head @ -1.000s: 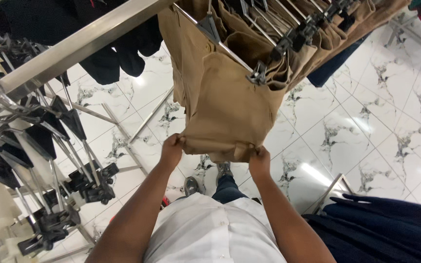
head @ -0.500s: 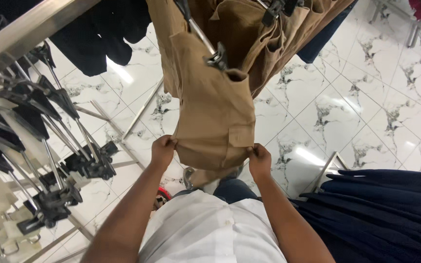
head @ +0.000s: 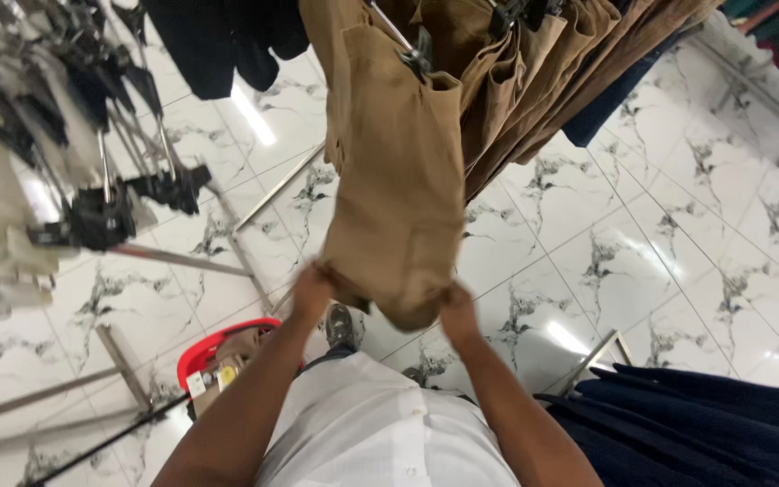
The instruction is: The person takes trousers from a shopping basket, clips them onto a hanger, and places the hanger on a retail display rack, repeating the process for multiple pairs.
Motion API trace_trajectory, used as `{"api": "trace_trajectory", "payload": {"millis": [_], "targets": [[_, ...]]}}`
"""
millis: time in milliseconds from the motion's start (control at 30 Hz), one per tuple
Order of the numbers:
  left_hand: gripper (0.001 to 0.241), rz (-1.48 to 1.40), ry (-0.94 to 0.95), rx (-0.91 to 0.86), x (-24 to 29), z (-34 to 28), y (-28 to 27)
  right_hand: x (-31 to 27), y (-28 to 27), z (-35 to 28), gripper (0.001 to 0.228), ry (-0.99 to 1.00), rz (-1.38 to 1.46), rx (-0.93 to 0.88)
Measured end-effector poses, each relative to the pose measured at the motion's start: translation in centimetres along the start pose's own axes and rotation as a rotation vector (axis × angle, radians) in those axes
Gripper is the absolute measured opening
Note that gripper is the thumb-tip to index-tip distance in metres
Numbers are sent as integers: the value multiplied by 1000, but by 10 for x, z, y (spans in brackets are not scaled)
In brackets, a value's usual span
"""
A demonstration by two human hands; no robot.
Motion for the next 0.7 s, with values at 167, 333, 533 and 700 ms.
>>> {"api": "trace_trajectory", "payload": {"millis": [167, 333, 533, 700], "targets": [[20, -259, 17, 219, -9, -27, -18, -14, -38, -18, 21, 60, 723, 24], [44, -438, 70, 36, 91, -116, 30, -47, -32, -73, 60, -26, 667, -267], [33, -379, 16, 341, 64, -142, 27, 50, -35, -41, 18, -107, 454, -175], [36, -464, 91, 373, 86, -164, 41, 11, -31, -68, 28, -23, 655, -139]]}}
Point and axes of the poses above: each hand's wrist, its own z-axis towards the middle knuckle, its own y-axis out of the palm, x = y × z, the point moved 7 cm from there along z, towards the middle knuckle, and after that the axes turned 7 degrees about y, right-handed, at the moved point
